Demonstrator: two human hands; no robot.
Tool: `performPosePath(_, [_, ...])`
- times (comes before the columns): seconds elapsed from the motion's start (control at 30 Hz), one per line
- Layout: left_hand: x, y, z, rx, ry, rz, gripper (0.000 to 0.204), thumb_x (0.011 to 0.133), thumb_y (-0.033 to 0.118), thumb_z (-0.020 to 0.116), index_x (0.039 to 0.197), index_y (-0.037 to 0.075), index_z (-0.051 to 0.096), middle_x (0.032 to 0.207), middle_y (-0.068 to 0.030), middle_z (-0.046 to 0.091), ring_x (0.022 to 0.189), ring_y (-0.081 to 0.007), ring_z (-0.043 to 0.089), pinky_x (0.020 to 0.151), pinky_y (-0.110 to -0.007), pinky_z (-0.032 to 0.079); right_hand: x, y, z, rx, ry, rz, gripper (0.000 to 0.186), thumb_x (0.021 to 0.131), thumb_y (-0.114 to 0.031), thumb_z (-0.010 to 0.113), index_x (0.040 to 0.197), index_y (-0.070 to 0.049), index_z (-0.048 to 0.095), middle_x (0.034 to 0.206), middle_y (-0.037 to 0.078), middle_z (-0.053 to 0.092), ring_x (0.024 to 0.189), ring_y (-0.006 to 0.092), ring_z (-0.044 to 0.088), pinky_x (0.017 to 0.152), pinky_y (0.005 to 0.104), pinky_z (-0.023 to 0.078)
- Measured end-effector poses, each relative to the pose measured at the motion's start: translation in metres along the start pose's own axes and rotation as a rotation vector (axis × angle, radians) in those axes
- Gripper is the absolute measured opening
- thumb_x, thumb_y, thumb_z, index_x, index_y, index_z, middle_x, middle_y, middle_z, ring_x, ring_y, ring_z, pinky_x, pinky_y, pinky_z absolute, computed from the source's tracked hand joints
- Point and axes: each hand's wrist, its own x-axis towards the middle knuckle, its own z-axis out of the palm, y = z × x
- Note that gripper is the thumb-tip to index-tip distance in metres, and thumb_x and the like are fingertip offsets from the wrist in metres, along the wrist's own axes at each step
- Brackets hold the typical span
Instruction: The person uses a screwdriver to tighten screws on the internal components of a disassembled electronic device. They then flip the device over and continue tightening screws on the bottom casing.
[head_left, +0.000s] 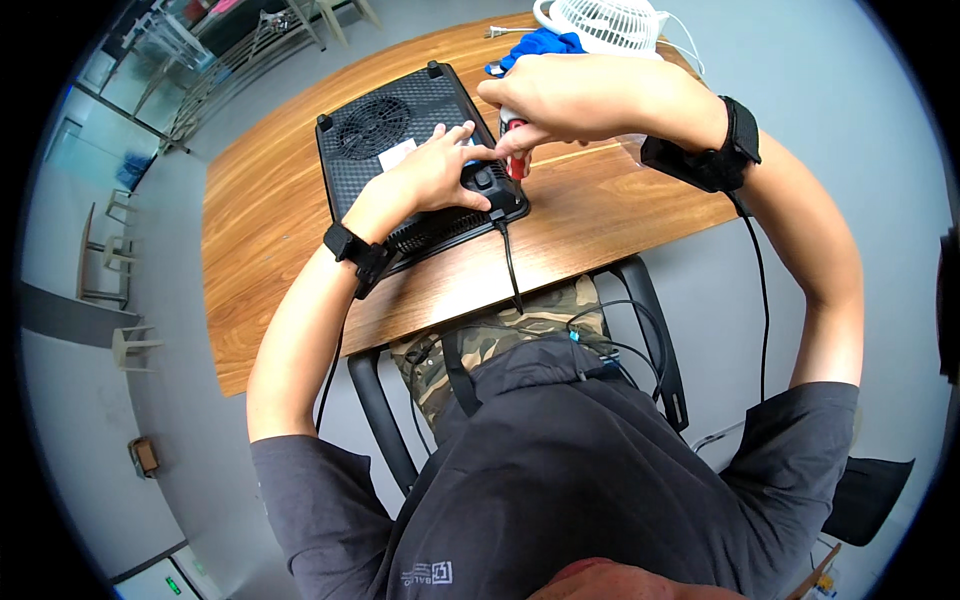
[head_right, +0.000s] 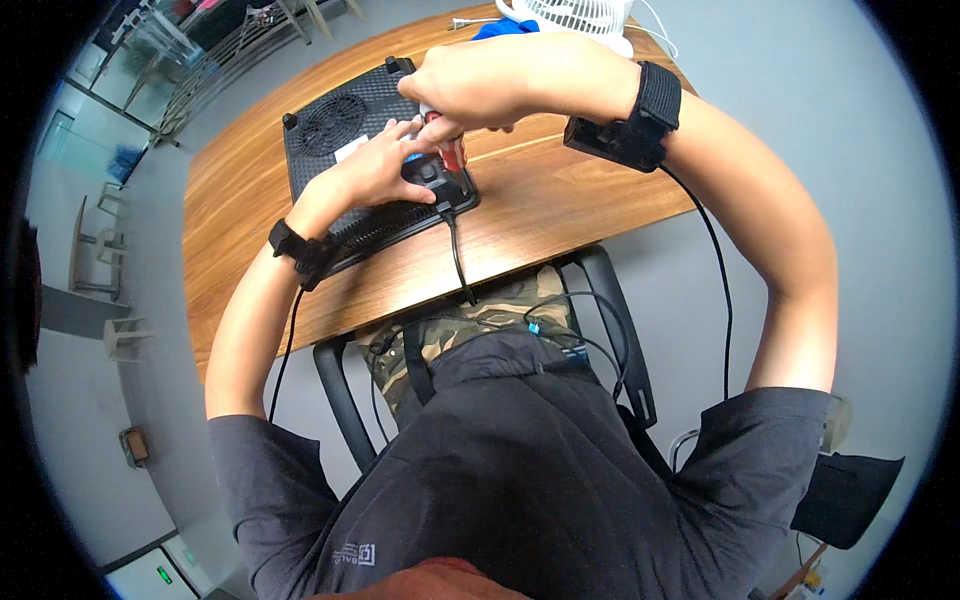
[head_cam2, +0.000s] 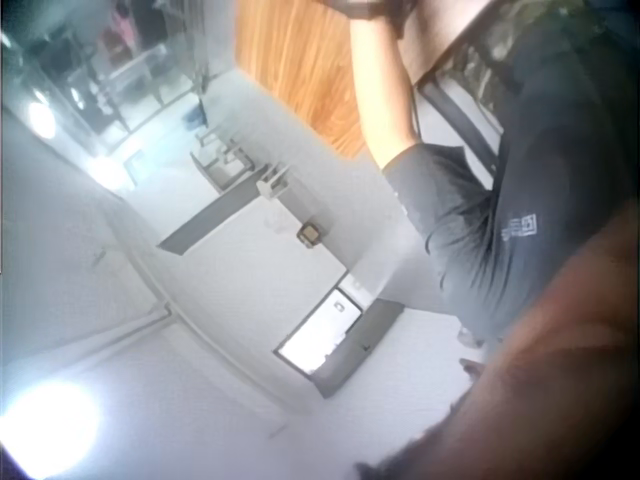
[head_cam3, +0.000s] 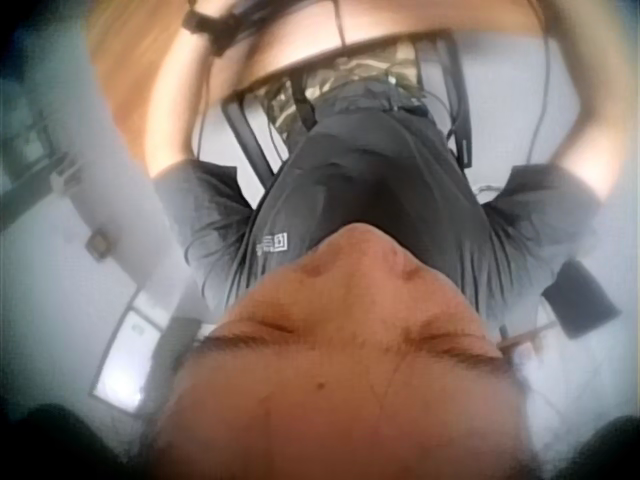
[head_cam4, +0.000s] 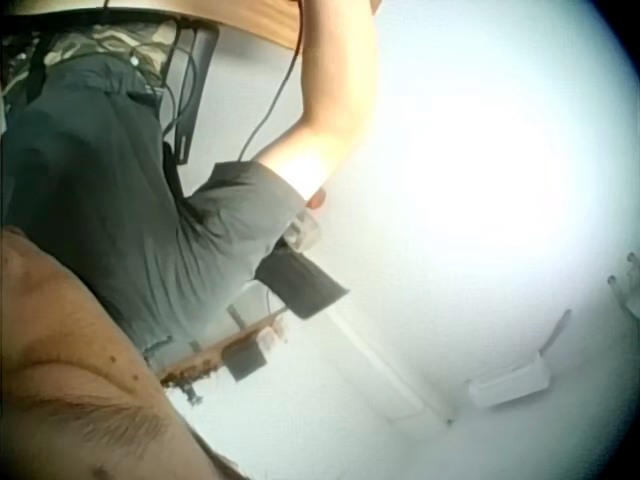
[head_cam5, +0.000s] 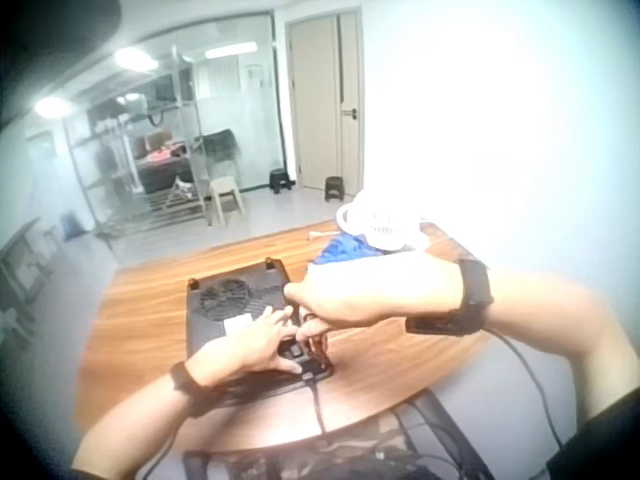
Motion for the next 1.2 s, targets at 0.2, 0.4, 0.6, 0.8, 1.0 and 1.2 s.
performPosePath(0.2, [0.003,0.001,0.000,-0.016,-0.041,-0.021,0.084,0.073,0.051,0.086,0.145,0.023,0.055,0.160,-0.0251,0.032,0.146,-0.0533,0.029,0.119,-0.058,0.033,-0.007,-0.005,0.002,-0.375,0.021,0.120,0.054,0.101,-0.051,0.056,0.092,0.001,0.064,0.070,0.014,0.068,0.067,0.0304,0.070,0.063,0.0376,0.055])
performPosePath(0.4, [0.004,0.000,0.000,-0.007,-0.052,-0.024,0.084,0.073,0.052,0.085,0.147,0.025,0.054,0.162,-0.0229,0.030,0.146,-0.0541,0.028,0.120,-0.058,0.032,-0.010,-0.002,-0.002,-0.123,0.073,-0.101,0.037,0.097,-0.036,0.063,0.109,-0.001,0.060,0.087,0.016,0.070,0.079,0.0321,0.070,0.071,0.0412,0.057])
performPosePath(0.6, [0.001,0.000,0.002,-0.028,-0.031,-0.031,0.085,0.073,0.052,0.085,0.147,0.025,0.053,0.164,-0.0222,0.027,0.147,-0.0542,0.025,0.120,-0.057,0.031,-0.006,-0.014,-0.015,-0.191,-0.009,-0.003,0.036,0.096,-0.034,0.067,0.106,0.000,0.061,0.086,0.015,0.069,0.082,0.0308,0.071,0.071,0.0402,0.057])
performPosePath(0.8, [0.001,0.000,0.001,-0.028,-0.047,-0.040,0.085,0.073,0.052,0.085,0.147,0.025,0.053,0.164,-0.0222,0.027,0.147,-0.0538,0.026,0.120,-0.059,0.031,-0.007,-0.011,-0.014,-0.174,0.002,-0.026,0.037,0.096,-0.035,0.067,0.104,0.000,0.060,0.085,0.015,0.069,0.080,0.0310,0.071,0.070,0.0394,0.058])
performPosePath(1.0, [0.001,0.003,0.000,-0.024,-0.047,-0.046,0.086,0.073,0.051,0.086,0.148,0.026,0.053,0.163,-0.0228,0.028,0.147,-0.0542,0.026,0.120,-0.059,0.031,-0.012,-0.003,-0.005,-0.181,0.063,-0.091,0.038,0.096,-0.036,0.068,0.104,0.000,0.059,0.086,0.015,0.067,0.080,0.0308,0.071,0.069,0.0382,0.057])
performPosePath(1.2, [0.005,-0.009,0.011,-0.056,0.016,0.010,0.083,0.071,0.052,0.087,0.145,0.029,0.057,0.163,-0.0205,0.029,0.150,-0.0486,0.025,0.114,-0.067,0.035,-0.012,-0.002,-0.001,-0.161,0.087,-0.149,0.041,0.097,-0.040,0.067,0.103,0.000,0.061,0.082,0.016,0.067,0.076,0.0322,0.070,0.066,0.0382,0.056])
